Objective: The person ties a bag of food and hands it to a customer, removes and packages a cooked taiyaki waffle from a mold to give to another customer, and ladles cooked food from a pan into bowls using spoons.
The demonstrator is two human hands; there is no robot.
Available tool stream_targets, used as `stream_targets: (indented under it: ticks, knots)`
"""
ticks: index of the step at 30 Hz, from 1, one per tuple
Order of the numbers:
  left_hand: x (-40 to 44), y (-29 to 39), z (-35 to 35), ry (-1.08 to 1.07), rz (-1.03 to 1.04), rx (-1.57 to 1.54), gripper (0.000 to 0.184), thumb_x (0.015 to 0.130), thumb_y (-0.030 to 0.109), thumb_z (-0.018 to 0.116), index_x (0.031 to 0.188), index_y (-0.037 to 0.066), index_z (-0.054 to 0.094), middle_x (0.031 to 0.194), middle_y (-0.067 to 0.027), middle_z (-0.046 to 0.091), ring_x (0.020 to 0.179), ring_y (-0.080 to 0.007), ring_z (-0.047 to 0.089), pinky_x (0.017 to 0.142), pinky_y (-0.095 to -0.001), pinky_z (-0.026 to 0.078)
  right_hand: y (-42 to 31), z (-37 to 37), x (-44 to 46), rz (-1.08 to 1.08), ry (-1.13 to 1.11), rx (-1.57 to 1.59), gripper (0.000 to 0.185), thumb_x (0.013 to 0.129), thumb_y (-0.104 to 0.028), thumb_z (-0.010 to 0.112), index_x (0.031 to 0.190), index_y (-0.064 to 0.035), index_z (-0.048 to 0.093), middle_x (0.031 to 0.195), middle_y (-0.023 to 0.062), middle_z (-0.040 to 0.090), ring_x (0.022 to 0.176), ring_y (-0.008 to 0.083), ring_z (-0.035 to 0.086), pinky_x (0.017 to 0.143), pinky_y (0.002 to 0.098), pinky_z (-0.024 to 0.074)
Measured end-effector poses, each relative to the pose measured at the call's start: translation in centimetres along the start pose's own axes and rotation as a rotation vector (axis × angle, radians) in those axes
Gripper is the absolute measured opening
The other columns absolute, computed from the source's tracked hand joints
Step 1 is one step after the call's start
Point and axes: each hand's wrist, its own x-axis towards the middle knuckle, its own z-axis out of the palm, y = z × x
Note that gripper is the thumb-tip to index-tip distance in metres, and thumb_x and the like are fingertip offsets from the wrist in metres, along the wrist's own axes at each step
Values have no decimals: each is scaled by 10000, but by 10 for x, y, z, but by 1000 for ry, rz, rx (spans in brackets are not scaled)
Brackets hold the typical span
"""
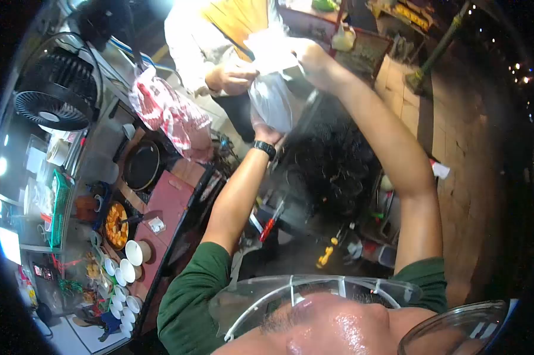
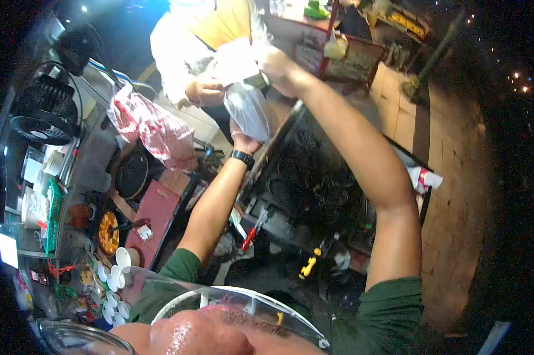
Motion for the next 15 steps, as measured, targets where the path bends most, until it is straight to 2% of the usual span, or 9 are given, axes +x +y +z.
stream_targets:
  ticks: [1, 3, 4, 7, 8, 9, 12, 13, 15]
  knots:
    - [0, 4, 15, -104, -48, -73, 482, 980, 495, 452, 1279, 147, 600, 1260, -52, 651, 1160, -272, 611, 1010, -469, 475, 17, -15, 8, 74, 41, 25, 314, 982, -122, 447, 1182, 37, 630, 1072, 83, 677, 934, 139, 631, 831, 278, 507]
    - [10, 13, 18, -95, -61, -89, 491, 967, 481, 476, 1312, 147, 579, 1316, -67, 619, 1196, -284, 591, 1048, -476, 448, 4, -5, 2, -66, 70, -75, 328, 978, -110, 426, 1192, 38, 627, 1065, 82, 675, 925, 143, 626, 831, 284, 506]
    - [19, 18, 20, -104, -53, -87, 491, 967, 481, 476, 1312, 147, 579, 1316, -67, 619, 1196, -284, 591, 1048, -476, 448, 14, -15, 1, -113, 123, -279, 304, 968, -96, 427, 1149, 40, 630, 1068, 89, 669, 946, 140, 620, 838, 282, 504]
    - [40, 23, 7, -85, 96, -70, 539, 936, 485, 509, 1345, 137, 556, 1360, -87, 581, 1274, -317, 523, 1094, -539, 385, -7, -4, -27, -132, 115, -360, 280, 960, -82, 420, 1100, 39, 629, 1081, 93, 663, 960, 136, 616, 847, 275, 497]
    - [47, 26, 4, -88, 129, 11, 512, 926, 498, 510, 1269, 132, 613, 1266, -70, 641, 1191, -278, 586, 1040, -465, 455, 14, -19, -33, -181, 104, -571, 274, 959, -86, 420, 1093, 37, 625, 1088, 91, 660, 963, 135, 614, 852, 270, 492]
    - [53, 33, 2, -149, 5, -51, 529, 930, 501, 489, 1275, 120, 611, 1299, -74, 629, 1210, -283, 578, 1057, -468, 441, 36, -34, -39, -235, 105, -781, 269, 959, -89, 420, 1086, 35, 622, 1096, 89, 658, 967, 133, 613, 857, 266, 487]
    - [65, 37, 5, -178, 96, 37, 544, 955, 496, 453, 1319, 116, 589, 1329, -80, 617, 1240, -297, 567, 1079, -474, 425, 10, -17, -76, 39, 74, 4, 307, 969, -119, 424, 1156, 43, 606, 1098, 71, 654, 948, 121, 609, 849, 259, 474]
    - [79, 41, -6, -205, 115, 60, 545, 970, 486, 429, 1341, 113, 572, 1358, -79, 598, 1270, -304, 545, 1091, -481, 412, 10, -16, -86, 74, 87, 21, 307, 969, -119, 424, 1156, 43, 606, 1098, 71, 654, 948, 121, 609, 849, 259, 474]
    - [94, 50, -26, -181, 164, 197, 547, 981, 488, 404, 1346, 119, 575, 1410, -66, 560, 1281, -320, 532, 1094, -480, 404, 20, -18, -117, 3, 159, -300, 314, 971, -118, 431, 1180, 45, 600, 1100, 75, 661, 959, 120, 607, 856, 263, 472]
